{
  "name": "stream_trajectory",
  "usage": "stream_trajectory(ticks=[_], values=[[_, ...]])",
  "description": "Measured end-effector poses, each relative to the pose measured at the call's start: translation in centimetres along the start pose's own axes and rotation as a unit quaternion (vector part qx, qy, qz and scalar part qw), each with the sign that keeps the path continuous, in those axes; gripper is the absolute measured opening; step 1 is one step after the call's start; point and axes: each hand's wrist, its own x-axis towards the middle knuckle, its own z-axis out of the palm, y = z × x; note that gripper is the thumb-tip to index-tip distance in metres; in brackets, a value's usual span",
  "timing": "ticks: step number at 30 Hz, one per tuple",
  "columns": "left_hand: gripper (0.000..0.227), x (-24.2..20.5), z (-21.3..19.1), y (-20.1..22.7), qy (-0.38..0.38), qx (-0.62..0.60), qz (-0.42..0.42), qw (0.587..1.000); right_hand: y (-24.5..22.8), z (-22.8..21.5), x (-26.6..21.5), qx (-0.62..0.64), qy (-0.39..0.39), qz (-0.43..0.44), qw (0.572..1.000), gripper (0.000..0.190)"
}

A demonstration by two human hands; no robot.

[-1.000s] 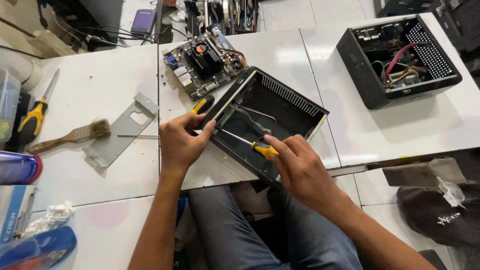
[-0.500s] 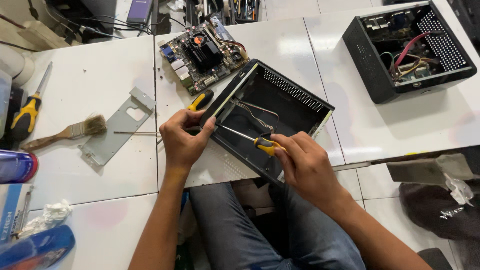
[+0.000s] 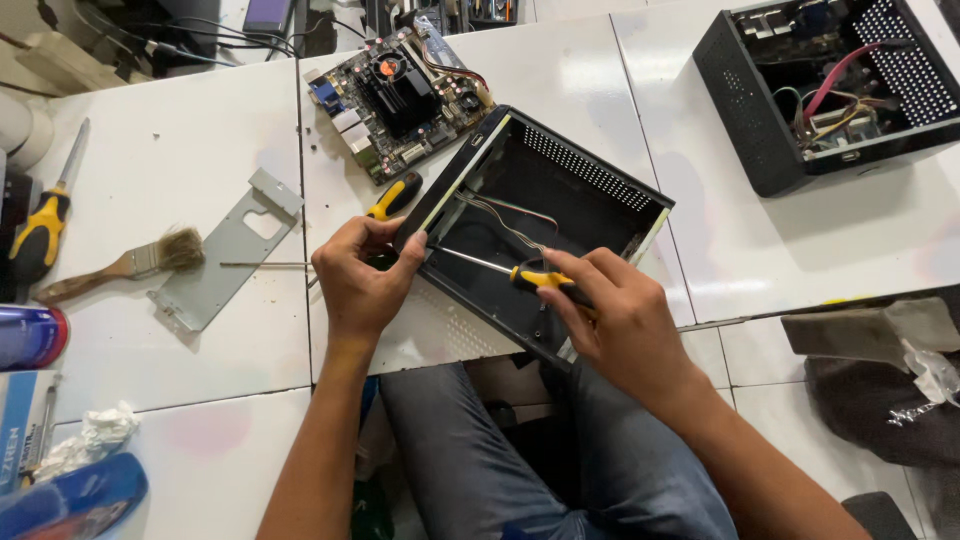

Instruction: The person secures a motherboard into a computer case using a screwdriver and screws. They then connect various internal cables to the motherboard, including power and front panel connectors.

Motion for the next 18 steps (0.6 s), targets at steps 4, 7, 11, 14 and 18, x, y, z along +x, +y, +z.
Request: stream_trajectory(ticks=[4,7,11,14,18], values=[[0.038,-0.2,-0.1,-0.2,-0.005,0.009,-0.005,1.0,-0.1,-1.6,0.3,0.087,-0.075,-0.022,0.993,0.038],[0.04,-0.3,0.2,-0.8,-0.009,0.0,0.002,1.0,0.2,-1.5,-0.1,0.104,-0.064,-0.025,0.992,0.034],[0.04,-0.2,0.1,-0.8,-0.005,0.001,0.008,1.0,0.9,-1.2,0.1,0.036,-0.053,-0.065,0.996,0.029],[0.039,-0.2,-0.1,-0.4,-0.004,-0.003,0.011,1.0,1.5,0.0,0.0,0.012,-0.036,-0.072,0.997,0.025],[0.035,-0.2,0.0,-0.5,-0.002,-0.003,-0.001,1.0,0.5,-1.5,0.7,0.051,-0.084,-0.047,0.994,0.03]])
